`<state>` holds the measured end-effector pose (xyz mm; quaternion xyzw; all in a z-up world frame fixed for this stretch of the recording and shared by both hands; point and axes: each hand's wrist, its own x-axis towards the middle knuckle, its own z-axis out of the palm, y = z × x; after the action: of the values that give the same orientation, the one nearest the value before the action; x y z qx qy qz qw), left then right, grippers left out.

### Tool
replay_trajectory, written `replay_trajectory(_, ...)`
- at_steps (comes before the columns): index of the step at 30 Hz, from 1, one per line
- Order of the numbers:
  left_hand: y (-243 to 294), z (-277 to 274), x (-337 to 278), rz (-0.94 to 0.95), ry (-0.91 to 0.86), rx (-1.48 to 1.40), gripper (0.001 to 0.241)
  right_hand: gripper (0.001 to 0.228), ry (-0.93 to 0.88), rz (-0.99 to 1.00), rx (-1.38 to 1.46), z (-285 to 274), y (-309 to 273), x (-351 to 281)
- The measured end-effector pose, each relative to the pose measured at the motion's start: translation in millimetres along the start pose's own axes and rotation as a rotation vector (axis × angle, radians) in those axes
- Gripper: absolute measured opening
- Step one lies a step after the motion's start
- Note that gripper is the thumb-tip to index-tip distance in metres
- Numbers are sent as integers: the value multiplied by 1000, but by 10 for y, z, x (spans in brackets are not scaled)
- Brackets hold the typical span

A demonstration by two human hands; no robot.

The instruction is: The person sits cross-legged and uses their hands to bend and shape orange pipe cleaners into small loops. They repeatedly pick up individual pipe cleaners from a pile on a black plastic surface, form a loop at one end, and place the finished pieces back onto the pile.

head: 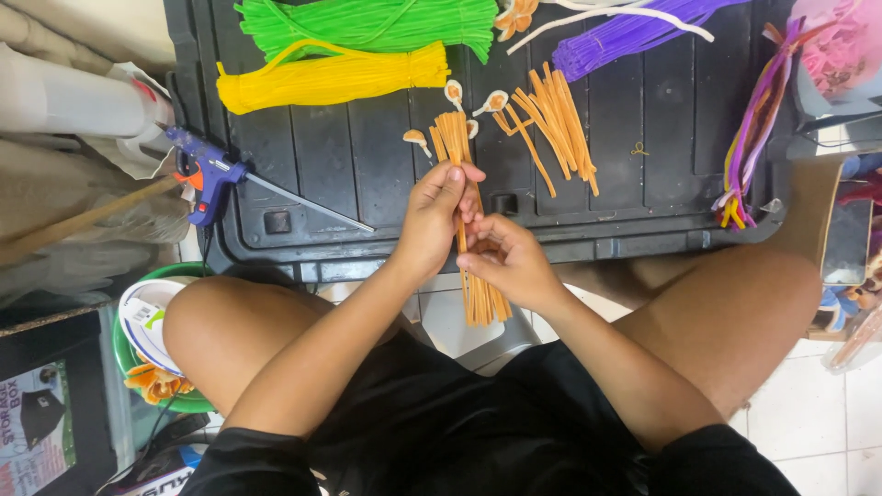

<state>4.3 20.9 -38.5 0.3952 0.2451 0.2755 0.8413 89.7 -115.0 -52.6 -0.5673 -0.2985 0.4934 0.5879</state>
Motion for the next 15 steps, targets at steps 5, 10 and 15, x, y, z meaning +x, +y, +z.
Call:
replay_trajectory(5, -34, -22, 5, -11, -2, -54, 32, 28, 22, 1, -49, -43, 60, 2)
replay_trajectory(10, 79, 58, -32, -29, 9, -130, 30, 22, 21, -30, -79, -68, 75, 10)
replay_trajectory(15, 190, 146, -90, -63, 40, -183, 33, 18, 24, -53, -68, -73, 70, 22)
